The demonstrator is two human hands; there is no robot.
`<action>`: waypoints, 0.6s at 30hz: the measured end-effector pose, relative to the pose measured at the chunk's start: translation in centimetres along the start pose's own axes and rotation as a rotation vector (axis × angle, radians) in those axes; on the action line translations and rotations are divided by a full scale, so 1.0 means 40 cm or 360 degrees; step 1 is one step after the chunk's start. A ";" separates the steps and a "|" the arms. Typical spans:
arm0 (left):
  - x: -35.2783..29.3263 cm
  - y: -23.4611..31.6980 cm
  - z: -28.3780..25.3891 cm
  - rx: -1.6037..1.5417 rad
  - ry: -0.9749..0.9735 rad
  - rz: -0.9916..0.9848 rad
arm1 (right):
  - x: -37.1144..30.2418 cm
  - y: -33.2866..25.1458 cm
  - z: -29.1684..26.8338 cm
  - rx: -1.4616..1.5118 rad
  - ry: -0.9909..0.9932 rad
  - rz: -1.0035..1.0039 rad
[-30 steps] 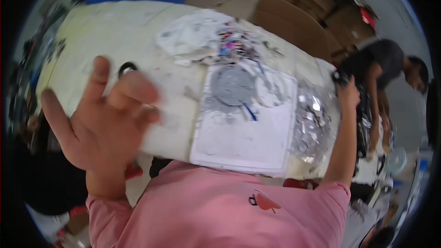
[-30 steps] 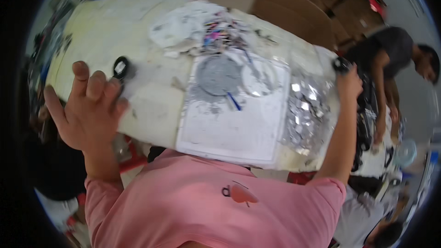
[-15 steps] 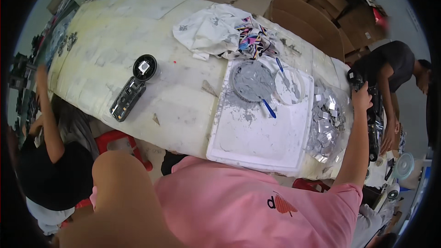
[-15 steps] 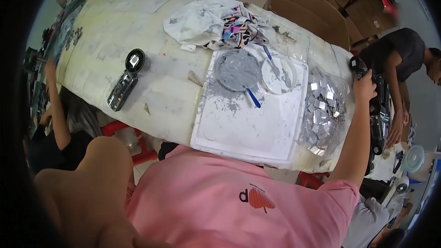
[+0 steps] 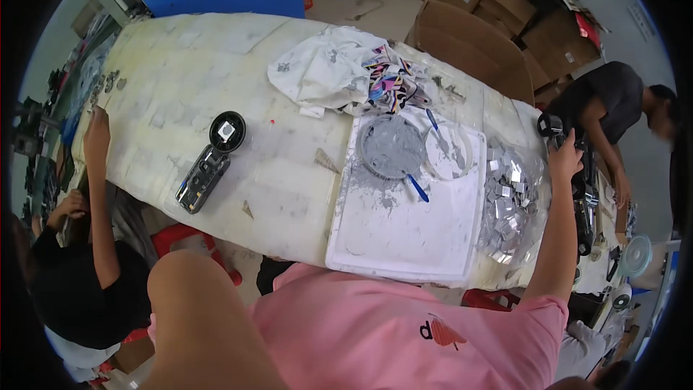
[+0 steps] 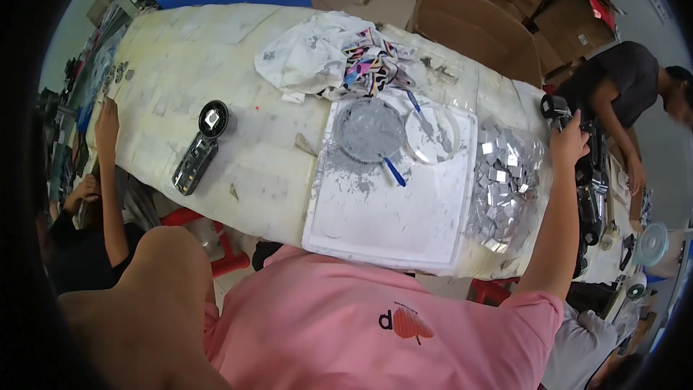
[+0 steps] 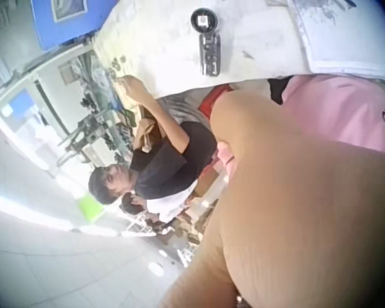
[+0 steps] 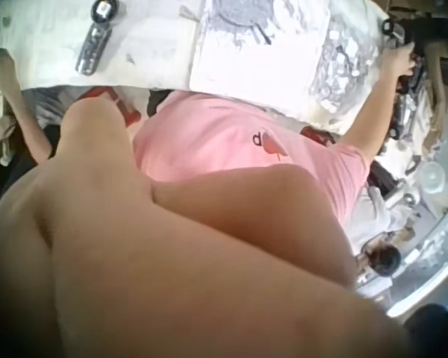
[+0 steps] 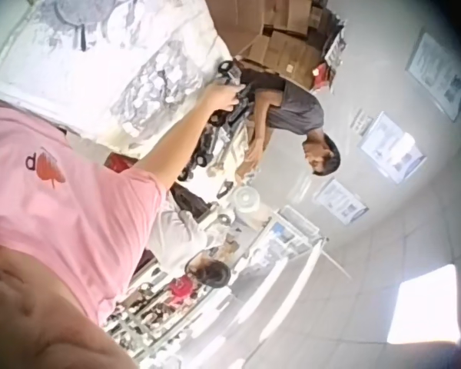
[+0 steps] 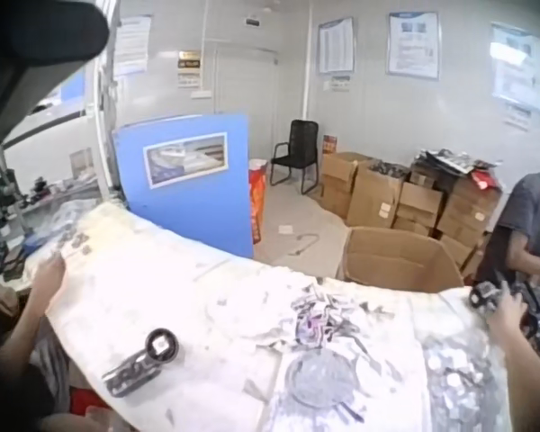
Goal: Applying paste or sealant to small electronic parts using a thin applicator tool or brush.
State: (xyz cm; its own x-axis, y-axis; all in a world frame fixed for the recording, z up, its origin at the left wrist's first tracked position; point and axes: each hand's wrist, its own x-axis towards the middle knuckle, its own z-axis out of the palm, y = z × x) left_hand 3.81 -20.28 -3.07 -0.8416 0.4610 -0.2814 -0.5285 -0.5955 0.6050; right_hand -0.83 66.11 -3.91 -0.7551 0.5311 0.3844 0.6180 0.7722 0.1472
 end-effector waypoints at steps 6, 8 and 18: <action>-0.054 0.034 -0.106 0.0041 0.0147 -0.0128 | -0.004 -0.032 -0.082 0.0049 0.0220 -0.0087; -0.057 0.042 -0.123 0.0057 0.0179 -0.0179 | -0.009 -0.043 -0.104 0.0152 0.0343 -0.0129; 0.085 -0.029 0.158 0.0132 0.0299 -0.0826 | -0.315 -0.314 -0.433 0.1990 -0.0375 -0.0300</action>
State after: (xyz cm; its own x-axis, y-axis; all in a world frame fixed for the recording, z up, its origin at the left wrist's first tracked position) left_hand 2.26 -13.87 -0.03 -0.4824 0.5502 -0.6816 -0.8749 -0.2640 0.4061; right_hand 4.71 43.69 5.20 -0.9073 0.3283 0.2628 -0.0291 0.5744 -0.8181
